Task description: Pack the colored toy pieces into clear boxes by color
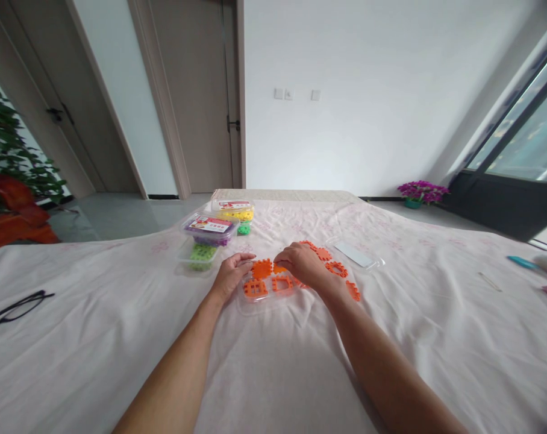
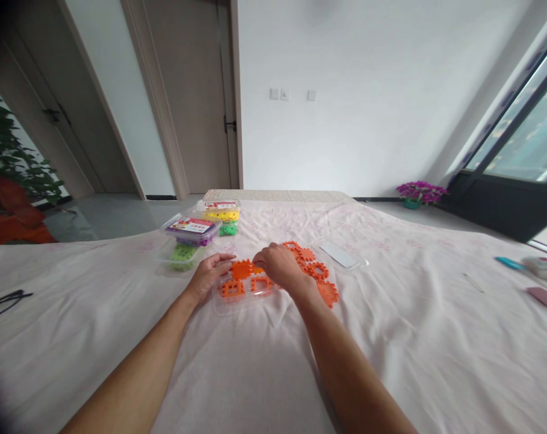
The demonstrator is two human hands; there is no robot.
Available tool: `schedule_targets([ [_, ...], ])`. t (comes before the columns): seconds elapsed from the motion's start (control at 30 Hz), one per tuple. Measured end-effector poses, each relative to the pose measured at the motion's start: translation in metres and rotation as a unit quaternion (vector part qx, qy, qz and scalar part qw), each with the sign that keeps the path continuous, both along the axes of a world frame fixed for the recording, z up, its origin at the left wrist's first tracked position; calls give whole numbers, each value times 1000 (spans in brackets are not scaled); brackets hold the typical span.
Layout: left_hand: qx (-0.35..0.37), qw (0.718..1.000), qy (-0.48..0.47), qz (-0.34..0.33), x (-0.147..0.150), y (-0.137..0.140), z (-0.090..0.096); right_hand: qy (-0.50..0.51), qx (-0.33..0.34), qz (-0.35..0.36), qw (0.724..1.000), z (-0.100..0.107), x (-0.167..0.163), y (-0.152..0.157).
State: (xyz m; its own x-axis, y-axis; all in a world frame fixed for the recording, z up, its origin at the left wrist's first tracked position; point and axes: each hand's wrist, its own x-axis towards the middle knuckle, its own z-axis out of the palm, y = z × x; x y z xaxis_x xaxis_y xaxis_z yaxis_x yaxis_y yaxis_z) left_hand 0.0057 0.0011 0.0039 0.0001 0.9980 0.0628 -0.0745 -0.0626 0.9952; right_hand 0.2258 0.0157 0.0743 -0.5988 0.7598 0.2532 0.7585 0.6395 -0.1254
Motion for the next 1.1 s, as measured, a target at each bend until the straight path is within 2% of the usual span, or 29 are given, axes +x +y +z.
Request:
schedule_targets([
  [0.13, -2, 1000, 0, 2, 0, 1, 0, -23, 8, -4, 1000, -5, -1, 2],
  [0.47, -5, 1000, -10, 2, 1, 0, 2, 38, 18, -60, 997, -9, 2, 4],
  [0.7, -5, 1000, -4, 3, 1, 0, 2, 60, 18, -41, 997, -15, 5, 9],
  [0.9, -4, 1000, 4, 7, 2, -1, 4, 81, 36, -79, 993, -18, 5, 10],
  [1.1, -1, 1000, 2, 9, 2, 0, 2, 66, 27, -70, 995, -14, 4, 7],
])
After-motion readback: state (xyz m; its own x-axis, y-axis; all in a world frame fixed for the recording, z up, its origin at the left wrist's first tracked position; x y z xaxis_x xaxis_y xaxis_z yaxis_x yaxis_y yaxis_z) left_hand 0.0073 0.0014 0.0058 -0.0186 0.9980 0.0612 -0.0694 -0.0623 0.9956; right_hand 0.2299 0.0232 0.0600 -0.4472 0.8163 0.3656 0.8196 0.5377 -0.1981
